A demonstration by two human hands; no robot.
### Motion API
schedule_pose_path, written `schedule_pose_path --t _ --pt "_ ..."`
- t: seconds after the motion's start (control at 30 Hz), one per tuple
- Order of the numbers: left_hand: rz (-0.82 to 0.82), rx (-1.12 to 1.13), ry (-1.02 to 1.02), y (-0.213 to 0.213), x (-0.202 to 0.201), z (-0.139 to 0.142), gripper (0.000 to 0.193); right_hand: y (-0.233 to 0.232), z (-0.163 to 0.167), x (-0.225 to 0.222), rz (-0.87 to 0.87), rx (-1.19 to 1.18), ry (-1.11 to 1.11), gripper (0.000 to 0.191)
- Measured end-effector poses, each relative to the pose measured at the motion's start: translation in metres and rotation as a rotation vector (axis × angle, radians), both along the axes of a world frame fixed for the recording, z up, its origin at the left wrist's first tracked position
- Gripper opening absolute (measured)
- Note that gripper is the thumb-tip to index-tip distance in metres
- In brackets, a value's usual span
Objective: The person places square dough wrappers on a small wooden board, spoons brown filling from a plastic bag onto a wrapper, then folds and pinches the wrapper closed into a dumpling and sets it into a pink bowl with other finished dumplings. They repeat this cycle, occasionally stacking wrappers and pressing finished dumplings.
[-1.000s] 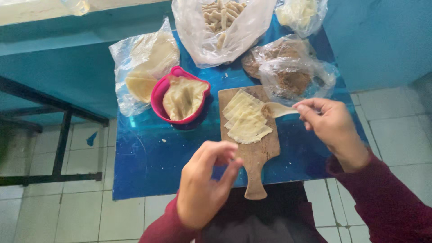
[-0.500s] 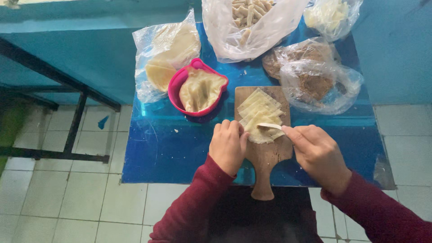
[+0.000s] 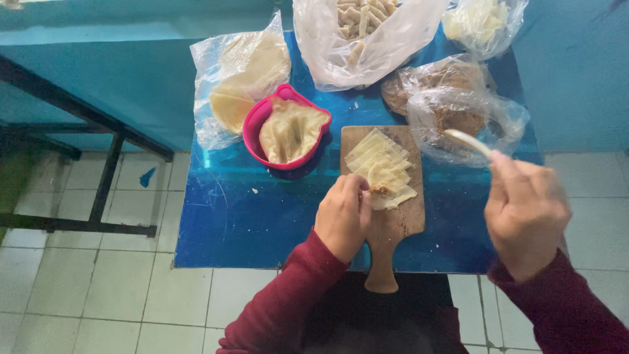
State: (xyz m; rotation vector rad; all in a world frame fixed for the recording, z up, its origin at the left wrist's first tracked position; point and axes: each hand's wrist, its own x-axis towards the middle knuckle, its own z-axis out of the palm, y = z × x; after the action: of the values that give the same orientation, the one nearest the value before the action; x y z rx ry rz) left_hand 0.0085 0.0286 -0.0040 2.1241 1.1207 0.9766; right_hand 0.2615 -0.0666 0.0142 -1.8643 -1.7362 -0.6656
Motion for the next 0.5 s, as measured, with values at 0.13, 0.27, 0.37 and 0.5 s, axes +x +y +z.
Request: schedule_pose_path --t 0.13,0.27,0.37,0.5 --pt "-0.01 -0.027 -0.094 0.0 0.01 -0.003 0.018 0.011 -0.001 0.007 -0.164 -0.126 -0.007 0.009" --pt "-0.046 0.112 -0.136 0.002 0.018 -0.009 0.022 0.016 0.009 -0.008 -0.113 -0.17 -0.029 0.014" --pt "-0.086 0.165 -0.014 0.001 0.017 -0.014 0.03 0.018 0.012 -0.023 -0.024 -0.13 0.073 0.015" --pt "-0.12 0.151 0.043 -0.002 0.012 -0.016 0.042 0.033 -0.004 -0.041 0.134 -0.313 0.39 0.017"
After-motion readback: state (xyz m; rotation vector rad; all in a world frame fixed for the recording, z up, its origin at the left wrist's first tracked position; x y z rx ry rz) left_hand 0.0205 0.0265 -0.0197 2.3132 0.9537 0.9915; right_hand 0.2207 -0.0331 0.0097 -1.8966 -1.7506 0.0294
